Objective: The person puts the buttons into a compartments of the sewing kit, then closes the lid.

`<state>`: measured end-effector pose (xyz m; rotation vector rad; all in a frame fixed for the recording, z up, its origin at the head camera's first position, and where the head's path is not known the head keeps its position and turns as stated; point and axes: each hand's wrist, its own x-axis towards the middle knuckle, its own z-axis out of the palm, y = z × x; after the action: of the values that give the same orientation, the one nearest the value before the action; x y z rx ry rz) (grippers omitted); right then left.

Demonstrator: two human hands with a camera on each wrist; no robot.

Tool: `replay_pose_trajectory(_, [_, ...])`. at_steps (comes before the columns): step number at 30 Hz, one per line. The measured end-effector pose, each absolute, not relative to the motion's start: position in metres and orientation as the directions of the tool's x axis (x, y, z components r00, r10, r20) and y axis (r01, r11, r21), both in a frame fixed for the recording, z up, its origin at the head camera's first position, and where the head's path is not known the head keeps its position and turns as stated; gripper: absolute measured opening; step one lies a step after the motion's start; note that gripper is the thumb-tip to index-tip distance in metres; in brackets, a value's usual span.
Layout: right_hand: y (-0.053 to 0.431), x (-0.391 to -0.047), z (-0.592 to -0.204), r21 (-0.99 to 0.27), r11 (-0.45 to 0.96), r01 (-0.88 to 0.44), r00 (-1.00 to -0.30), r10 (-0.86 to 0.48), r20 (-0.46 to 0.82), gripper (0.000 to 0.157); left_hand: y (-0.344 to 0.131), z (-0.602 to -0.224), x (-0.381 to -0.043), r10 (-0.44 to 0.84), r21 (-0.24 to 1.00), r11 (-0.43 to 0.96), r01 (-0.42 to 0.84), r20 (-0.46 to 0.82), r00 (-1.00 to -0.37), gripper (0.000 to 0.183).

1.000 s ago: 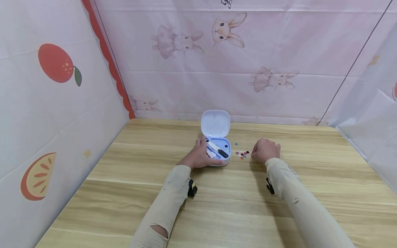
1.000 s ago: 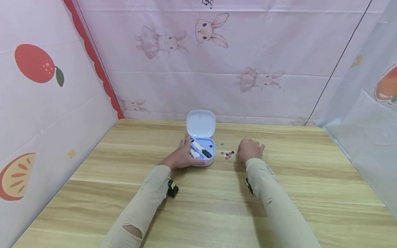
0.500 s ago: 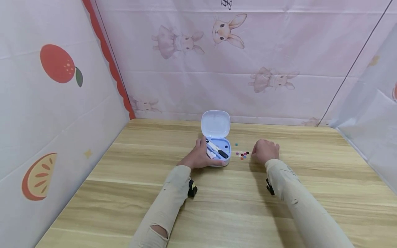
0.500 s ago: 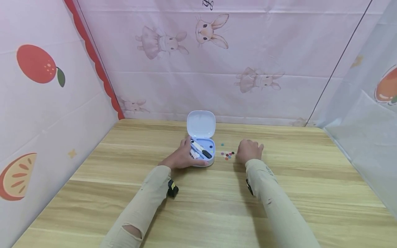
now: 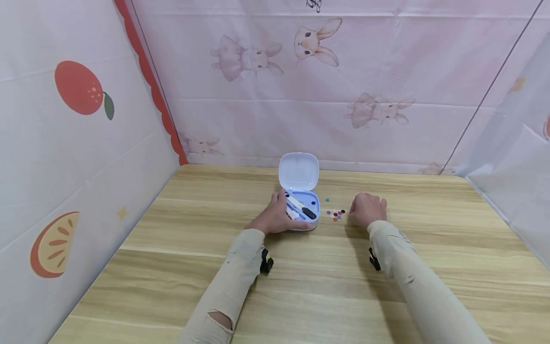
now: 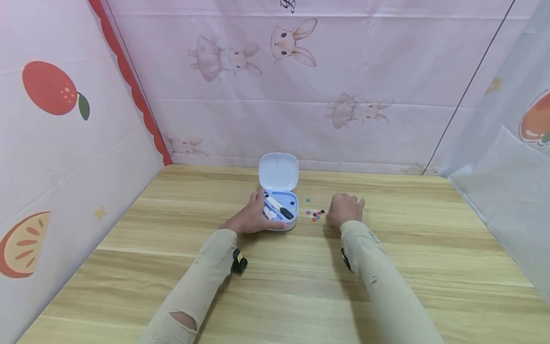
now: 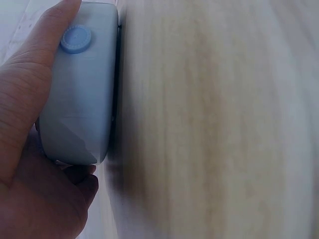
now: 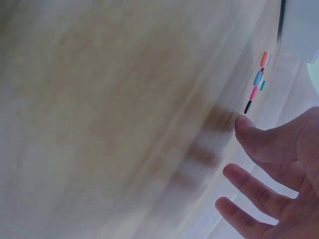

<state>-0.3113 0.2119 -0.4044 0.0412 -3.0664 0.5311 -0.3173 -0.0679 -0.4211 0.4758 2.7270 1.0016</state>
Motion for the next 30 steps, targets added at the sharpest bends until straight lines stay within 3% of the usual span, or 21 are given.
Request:
replay_pose_trajectory(23, [0.2105, -0.3106, -0.4061, -0.325, 0.943, -0.071, -0.997, -0.056, 0.055, 0.013, -0.0674, -0.4215, -0.3168, 0.362, 0.65, 0.725, 0.227, -0.079, -0.929, 0.139])
replay_pose_trajectory(30, [0.2046, -0.3121, -0.4001, -0.335, 0.935, -0.118, -0.99, -0.082, 0.118, 0.018, -0.0676, -0.4218, -0.318, 0.37, 0.653, 0.72, 0.234, -0.076, -0.926, 0.139])
